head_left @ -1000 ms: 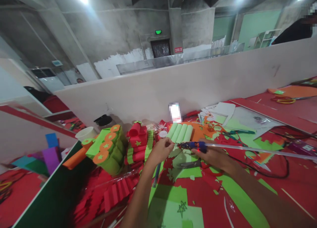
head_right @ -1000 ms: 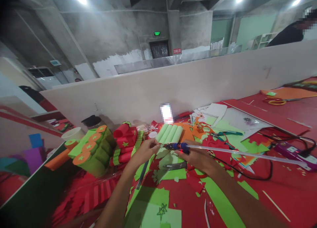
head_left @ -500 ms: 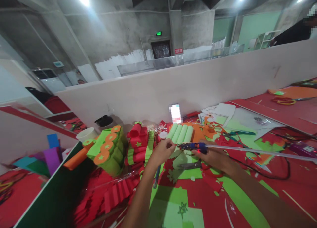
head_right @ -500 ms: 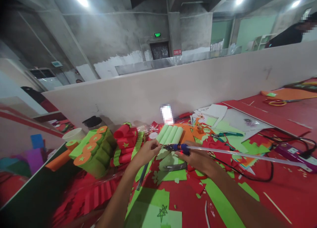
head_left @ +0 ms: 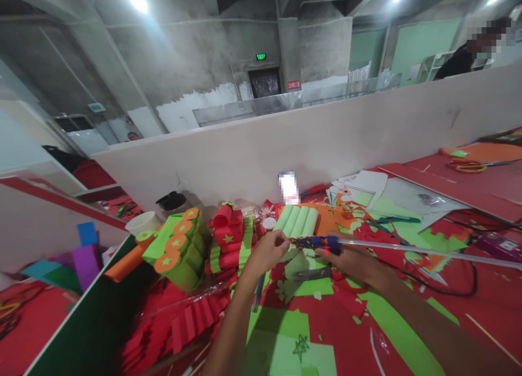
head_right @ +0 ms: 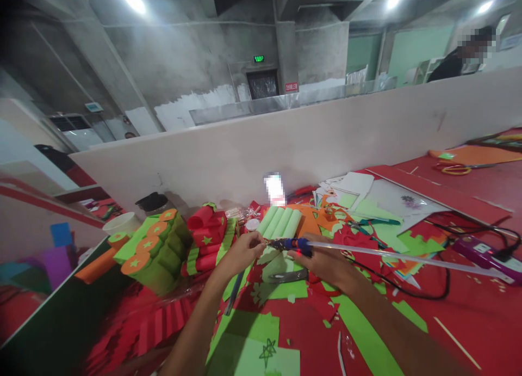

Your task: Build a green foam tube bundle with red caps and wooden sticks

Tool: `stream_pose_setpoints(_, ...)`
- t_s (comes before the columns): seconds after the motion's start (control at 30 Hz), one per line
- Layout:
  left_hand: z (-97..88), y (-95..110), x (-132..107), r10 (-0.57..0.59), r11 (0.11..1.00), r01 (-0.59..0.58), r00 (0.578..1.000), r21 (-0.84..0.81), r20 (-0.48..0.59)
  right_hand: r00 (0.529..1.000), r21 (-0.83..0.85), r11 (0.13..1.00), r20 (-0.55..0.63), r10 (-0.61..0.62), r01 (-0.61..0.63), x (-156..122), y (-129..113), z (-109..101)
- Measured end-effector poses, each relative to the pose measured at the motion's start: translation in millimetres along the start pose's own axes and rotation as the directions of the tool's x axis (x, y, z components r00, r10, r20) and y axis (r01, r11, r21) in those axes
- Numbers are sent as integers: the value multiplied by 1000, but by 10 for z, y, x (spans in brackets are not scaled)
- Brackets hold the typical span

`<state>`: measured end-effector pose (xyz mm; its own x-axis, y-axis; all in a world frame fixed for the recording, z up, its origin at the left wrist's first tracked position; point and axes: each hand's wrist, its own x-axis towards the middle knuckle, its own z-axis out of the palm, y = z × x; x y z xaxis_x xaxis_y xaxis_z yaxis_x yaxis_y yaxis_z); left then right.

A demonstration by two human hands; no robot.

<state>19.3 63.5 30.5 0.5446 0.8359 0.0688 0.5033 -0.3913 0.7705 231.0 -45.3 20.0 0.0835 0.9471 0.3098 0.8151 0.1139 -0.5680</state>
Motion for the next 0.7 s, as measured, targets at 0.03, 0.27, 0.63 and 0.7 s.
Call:
stream_pose_setpoints(0.03,-3,0,0,-1,1000,1,1000,3,-1,1000,-5,1000,-6,1,-1,1,-14,-17)
stream_pose_setpoints(0.27,-29,3,-5,13,1000,-13,1000,4,0,1000,36,999,5,-9,9,12,-58,-124)
stream_pose_setpoints(0.63,-29,-8,0,4,1000,-4,1000,9,-4,999,3,999,-5,-37,37,16,-54,-105)
stream_pose_setpoints(0.7,-30,-20,1,12,1000,-12,1000,16,-5,1000,8,1000,-11,-24,24,13,-11,-84)
